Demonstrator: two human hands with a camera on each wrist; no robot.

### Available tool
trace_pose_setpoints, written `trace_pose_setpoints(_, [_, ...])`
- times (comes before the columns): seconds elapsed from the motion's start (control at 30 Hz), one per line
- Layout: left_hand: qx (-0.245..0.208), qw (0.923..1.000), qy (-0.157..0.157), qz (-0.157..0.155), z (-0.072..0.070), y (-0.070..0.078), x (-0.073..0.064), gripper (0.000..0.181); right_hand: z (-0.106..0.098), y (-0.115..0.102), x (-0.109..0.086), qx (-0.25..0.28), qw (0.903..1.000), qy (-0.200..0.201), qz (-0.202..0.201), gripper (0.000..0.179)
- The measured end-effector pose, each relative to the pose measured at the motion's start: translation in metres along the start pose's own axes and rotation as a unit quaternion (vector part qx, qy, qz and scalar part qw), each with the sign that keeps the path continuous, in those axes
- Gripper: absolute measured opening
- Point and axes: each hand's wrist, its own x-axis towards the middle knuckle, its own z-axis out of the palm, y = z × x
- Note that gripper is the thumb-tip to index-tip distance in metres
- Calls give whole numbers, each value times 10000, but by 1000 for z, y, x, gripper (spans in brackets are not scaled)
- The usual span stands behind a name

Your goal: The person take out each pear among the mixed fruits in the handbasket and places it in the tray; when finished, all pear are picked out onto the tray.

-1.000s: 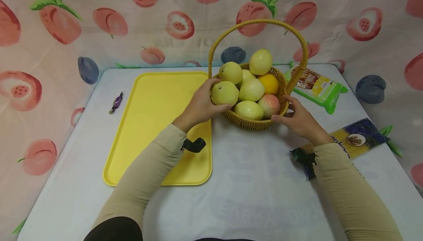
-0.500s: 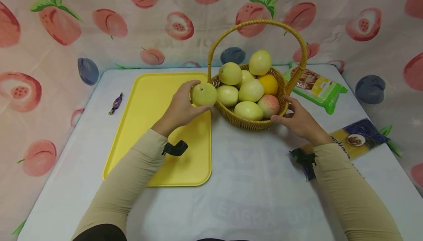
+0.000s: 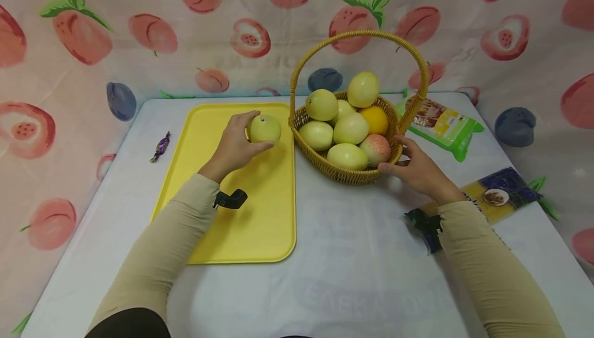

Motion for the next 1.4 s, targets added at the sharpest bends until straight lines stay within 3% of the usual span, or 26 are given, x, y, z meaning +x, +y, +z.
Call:
trace_pose_setpoints(0.73, [-19,9990,72,-442,4,-31,42,79,-3,-1,2,34,9999,-79,-57,111])
trace_pose_setpoints(1.4, [-374,9965,122,-738,24,-35,78,76,0,1,0,-7,10000,-52,-52,111])
